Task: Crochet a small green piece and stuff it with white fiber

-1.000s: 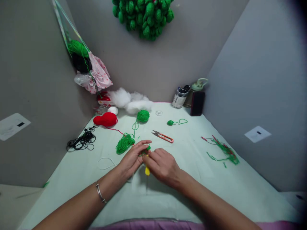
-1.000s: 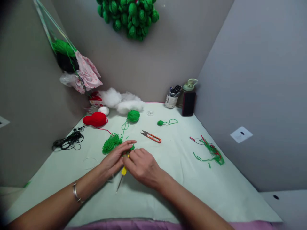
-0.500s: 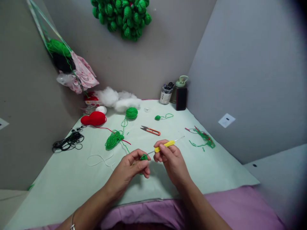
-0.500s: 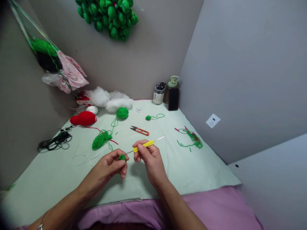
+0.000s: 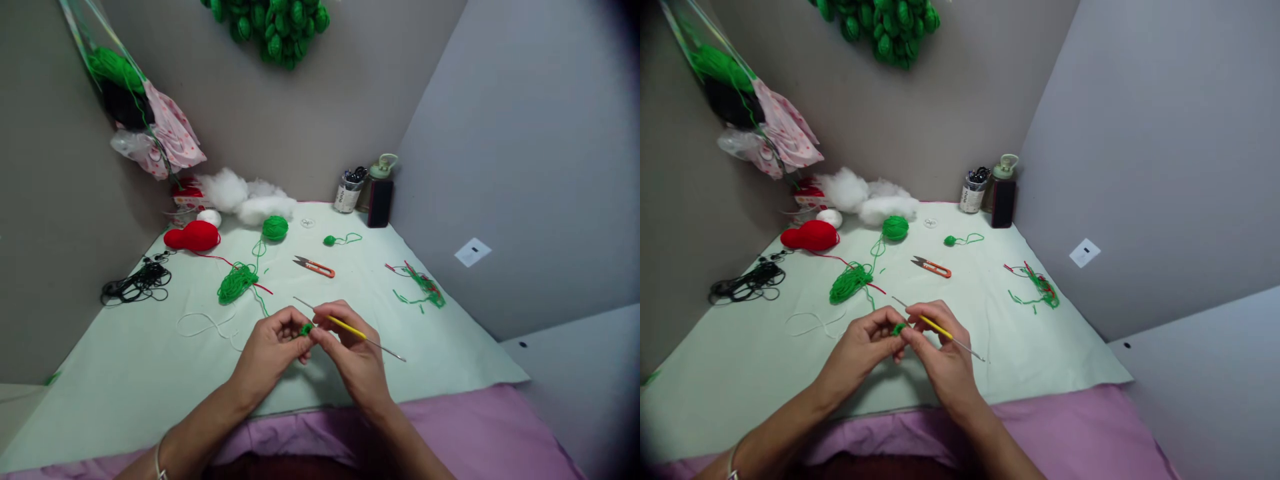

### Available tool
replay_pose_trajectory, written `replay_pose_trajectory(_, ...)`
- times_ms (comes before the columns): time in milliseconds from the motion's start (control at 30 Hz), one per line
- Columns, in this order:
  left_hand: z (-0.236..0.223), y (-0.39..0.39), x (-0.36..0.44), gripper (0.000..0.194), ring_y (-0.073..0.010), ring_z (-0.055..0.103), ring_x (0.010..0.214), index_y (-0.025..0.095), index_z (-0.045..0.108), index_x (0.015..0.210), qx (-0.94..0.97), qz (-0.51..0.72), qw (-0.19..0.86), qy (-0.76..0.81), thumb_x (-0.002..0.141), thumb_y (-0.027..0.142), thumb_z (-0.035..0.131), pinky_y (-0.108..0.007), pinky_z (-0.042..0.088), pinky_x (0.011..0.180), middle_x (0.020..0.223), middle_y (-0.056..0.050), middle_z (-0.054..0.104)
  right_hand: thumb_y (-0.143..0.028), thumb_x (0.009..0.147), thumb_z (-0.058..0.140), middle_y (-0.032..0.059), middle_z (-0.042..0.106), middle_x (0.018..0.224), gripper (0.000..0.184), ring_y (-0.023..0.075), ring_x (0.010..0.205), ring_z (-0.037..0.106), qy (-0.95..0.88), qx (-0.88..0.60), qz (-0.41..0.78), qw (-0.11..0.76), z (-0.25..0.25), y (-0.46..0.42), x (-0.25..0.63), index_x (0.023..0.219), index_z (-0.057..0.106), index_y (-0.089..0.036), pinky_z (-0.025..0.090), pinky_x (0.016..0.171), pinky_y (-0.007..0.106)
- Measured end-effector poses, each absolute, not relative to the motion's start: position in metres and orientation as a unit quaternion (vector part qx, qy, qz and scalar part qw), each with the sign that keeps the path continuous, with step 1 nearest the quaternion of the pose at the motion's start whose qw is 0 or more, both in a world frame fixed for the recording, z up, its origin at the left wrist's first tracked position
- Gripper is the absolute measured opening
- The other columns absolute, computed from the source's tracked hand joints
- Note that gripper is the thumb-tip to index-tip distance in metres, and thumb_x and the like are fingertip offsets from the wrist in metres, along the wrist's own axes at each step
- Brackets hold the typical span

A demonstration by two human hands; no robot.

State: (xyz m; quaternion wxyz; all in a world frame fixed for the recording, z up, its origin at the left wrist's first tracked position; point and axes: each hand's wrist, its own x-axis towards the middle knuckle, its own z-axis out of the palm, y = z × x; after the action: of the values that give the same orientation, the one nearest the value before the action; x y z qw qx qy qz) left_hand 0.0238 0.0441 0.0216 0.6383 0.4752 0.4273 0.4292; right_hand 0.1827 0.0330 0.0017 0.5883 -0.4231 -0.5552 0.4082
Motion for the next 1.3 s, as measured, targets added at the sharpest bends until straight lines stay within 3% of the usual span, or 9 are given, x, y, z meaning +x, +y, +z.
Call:
replay_pose_trajectory(200, 0.021, 0.043, 0.020, 0.026, -0.0151, 0.058, 0.058, 0.018, 0.070, 0.073, 0.504, 0.418, 0.629, 0.418, 0.071, 0.036, 0.089, -0.026, 0.047, 0.060, 0.062, 0.001, 0.063, -0.014, 0.087, 0.075, 0.0016, 0.073, 0.088, 0.016, 0.0164, 0.080, 0.072, -0.597, -0.435, 0.347, 0.578, 0.003, 0.029, 0.182, 0.098, 0.078, -0.025, 0.060, 0.073, 0.027)
replay_pose_trajectory(367, 0.018, 0.032, 0.022, 0.016, -0.0191, 0.069, 0.070, 0.019, 0.075, 0.088, 0.537, 0.416, 0.615, 0.401, 0.086, 0.034, 0.078, -0.029, 0.053, 0.072, 0.072, -0.002, 0.072, -0.014, 0.088, 0.074, 0.0014, 0.075, 0.091, 0.015, 0.0159, 0.078, 0.073, -0.591, -0.454, 0.317, 0.587, 0.006, 0.021, 0.186, 0.098, 0.076, -0.025, 0.060, 0.073, 0.027)
replay_pose_trajectory(500, 0.018, 0.023, 0.027, 0.020, -0.0219, 0.075, 0.078, 0.018, 0.077, 0.099, 0.552, 0.414, 0.613, 0.384, 0.095, 0.035, 0.068, -0.031, 0.057, 0.079, 0.081, -0.006, 0.077, -0.015, 0.089, 0.075, 0.0015, 0.074, 0.092, 0.019, 0.0163, 0.079, 0.071, -0.594, -0.454, 0.301, 0.592, 0.003, 0.014, 0.196, 0.104, 0.075, -0.026, 0.060, 0.075, 0.029)
replay_pose_trajectory(700, 0.017, 0.022, 0.031, 0.016, -0.0203, 0.073, 0.076, 0.018, 0.078, 0.094, 0.545, 0.422, 0.604, 0.401, 0.091, 0.033, 0.073, -0.029, 0.058, 0.077, 0.077, -0.004, 0.075, -0.017, 0.090, 0.077, 0.0019, 0.075, 0.094, 0.020, 0.0174, 0.085, 0.074, -0.588, -0.450, 0.302, 0.600, -0.007, 0.007, 0.197, 0.107, 0.077, -0.027, 0.060, 0.078, 0.030)
replay_pose_trajectory(933, 0.010, 0.020, 0.035, 0.018, -0.0146, 0.072, 0.083, 0.021, 0.074, 0.099, 0.429, 0.533, 0.609, 0.401, 0.084, 0.026, 0.084, -0.025, 0.060, 0.080, 0.092, 0.001, 0.072, -0.013, 0.088, 0.076, -0.0026, 0.076, 0.090, 0.020, 0.0125, 0.079, 0.074, -0.549, -0.438, 0.342, 0.624, 0.000, 0.009, 0.181, 0.100, 0.078, -0.029, 0.060, 0.070, 0.021)
replay_pose_trajectory(1100, 0.014, 0.017, 0.032, 0.017, -0.0106, 0.071, 0.072, 0.018, 0.076, 0.090, 0.356, 0.532, 0.662, 0.389, 0.084, 0.030, 0.087, -0.022, 0.059, 0.074, 0.085, 0.002, 0.071, -0.026, 0.096, 0.074, -0.0032, 0.074, 0.084, 0.012, 0.0118, 0.076, 0.069, -0.542, -0.431, 0.339, 0.637, -0.001, 0.013, 0.191, 0.104, 0.082, -0.032, 0.055, 0.070, 0.023)
replay_pose_trajectory(1300, 0.020, 0.015, 0.031, 0.023, -0.0116, 0.072, 0.069, 0.020, 0.077, 0.097, 0.328, 0.526, 0.693, 0.369, 0.082, 0.031, 0.089, -0.022, 0.061, 0.068, 0.081, 0.003, 0.069, -0.046, 0.108, 0.054, 0.0030, 0.071, 0.095, 0.035, 0.0153, 0.083, 0.064, -0.574, -0.373, 0.336, 0.647, -0.006, 0.008, 0.206, 0.106, 0.084, -0.028, 0.051, 0.073, 0.031)
